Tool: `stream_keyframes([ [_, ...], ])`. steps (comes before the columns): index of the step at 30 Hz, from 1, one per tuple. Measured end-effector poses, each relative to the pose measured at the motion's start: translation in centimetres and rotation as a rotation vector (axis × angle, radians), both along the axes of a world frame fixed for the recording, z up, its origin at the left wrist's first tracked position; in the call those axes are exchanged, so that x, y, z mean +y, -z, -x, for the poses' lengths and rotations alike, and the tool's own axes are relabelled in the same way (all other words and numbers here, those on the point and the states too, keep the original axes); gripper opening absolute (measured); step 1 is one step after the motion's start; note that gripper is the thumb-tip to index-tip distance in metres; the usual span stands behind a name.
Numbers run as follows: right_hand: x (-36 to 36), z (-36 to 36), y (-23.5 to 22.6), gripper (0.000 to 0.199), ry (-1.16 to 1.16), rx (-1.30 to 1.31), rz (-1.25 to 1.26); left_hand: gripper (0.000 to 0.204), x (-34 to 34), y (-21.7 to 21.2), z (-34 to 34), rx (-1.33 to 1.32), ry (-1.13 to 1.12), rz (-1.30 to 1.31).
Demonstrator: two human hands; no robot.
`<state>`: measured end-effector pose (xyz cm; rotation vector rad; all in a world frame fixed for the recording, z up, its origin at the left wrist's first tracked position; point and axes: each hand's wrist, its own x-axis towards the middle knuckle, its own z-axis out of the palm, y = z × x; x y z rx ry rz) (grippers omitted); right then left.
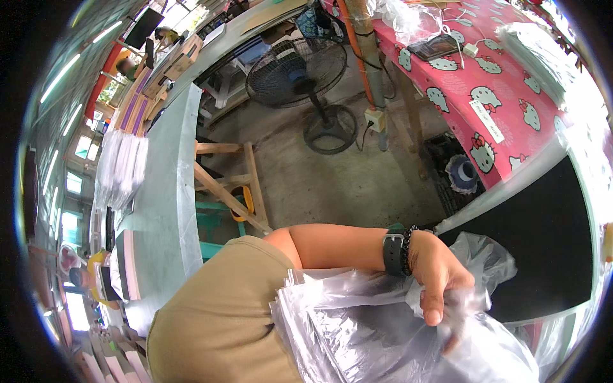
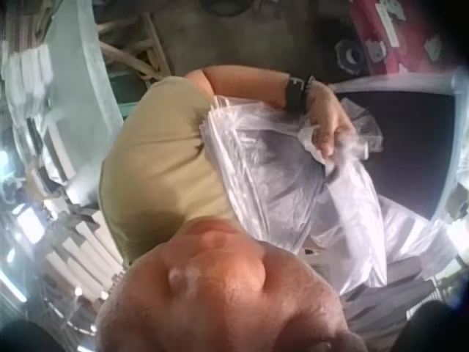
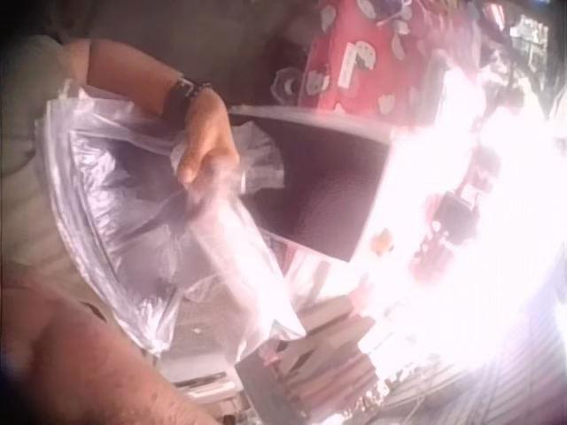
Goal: The person packs flat items into individual plastic sleeves and then places them into large black boxes.
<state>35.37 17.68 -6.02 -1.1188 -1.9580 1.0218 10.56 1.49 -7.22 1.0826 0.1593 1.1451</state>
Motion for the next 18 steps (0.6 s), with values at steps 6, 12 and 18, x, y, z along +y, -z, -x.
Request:
stream_keyframes([
  [6,1.7,-5.9,0.2,0.031,0.171,0.164,0.037,0.036,1.1,-2.0,3.0,-0.824,-0.238,0.217],
  [12,6.7,-11.7,1.7,0.029,0.096,0.37,0.014,0.058,2.4,0.1,6.4,0.231,-0.466,0.266],
  [18,7.1,2.1,-2.8,0.054,0.112,0.199,-0.224,0.048,13.1,-3.2,7.7,0.942,-1.507,-0.092],
])
